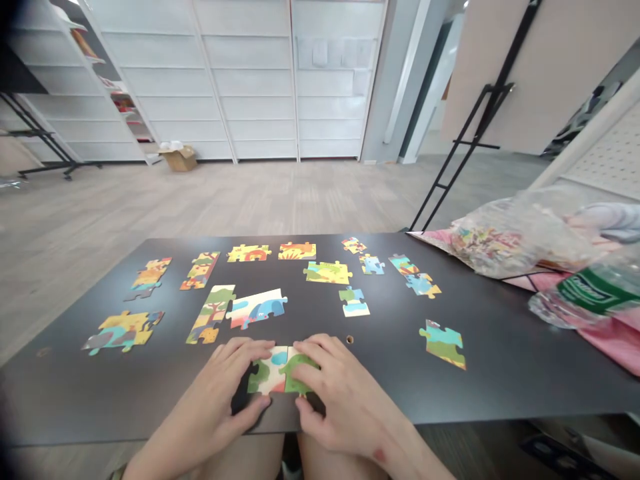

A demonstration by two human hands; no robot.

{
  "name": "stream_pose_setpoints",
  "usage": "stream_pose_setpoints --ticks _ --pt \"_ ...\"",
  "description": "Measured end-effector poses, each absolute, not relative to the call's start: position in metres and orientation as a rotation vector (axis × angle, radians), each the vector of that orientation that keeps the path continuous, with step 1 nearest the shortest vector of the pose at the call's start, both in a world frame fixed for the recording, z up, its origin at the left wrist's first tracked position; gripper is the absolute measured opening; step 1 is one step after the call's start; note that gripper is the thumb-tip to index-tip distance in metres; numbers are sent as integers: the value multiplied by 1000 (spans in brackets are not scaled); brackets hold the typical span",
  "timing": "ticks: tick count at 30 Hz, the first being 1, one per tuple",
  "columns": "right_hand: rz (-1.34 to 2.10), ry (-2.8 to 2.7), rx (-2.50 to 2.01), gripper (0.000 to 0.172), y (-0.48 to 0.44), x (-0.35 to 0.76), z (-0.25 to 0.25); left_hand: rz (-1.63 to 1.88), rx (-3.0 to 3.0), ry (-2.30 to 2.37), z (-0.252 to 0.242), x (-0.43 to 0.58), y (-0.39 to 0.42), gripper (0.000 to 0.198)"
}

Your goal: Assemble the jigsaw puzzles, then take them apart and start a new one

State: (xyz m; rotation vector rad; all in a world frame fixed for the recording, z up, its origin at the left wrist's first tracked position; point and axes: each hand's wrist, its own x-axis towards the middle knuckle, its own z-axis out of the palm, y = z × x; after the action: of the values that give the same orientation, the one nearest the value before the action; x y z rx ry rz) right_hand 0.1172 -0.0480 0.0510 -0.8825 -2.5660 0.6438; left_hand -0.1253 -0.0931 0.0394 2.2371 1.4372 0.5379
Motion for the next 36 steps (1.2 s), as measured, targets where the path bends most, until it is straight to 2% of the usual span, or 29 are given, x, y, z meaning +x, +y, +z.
stream_pose_setpoints --ticks 7,13,20,31,36 --pt "709 -2589 -913 39 -47 117 54 485 2302 1416 42 -124 -92 43" --pt "704 -2559 -996 46 -47 115 52 577 2241 1422 39 -124 -93 55" --pt "800 -2441 -973 45 -44 115 49 589 2215 1373 40 -125 -92 55" --pt "241 -2403 -750 34 -52 115 33 597 2240 1363 39 -124 -94 53" --pt "281 -2408 -735 32 -49 117 37 631 2241 1365 42 -123 -93 50"
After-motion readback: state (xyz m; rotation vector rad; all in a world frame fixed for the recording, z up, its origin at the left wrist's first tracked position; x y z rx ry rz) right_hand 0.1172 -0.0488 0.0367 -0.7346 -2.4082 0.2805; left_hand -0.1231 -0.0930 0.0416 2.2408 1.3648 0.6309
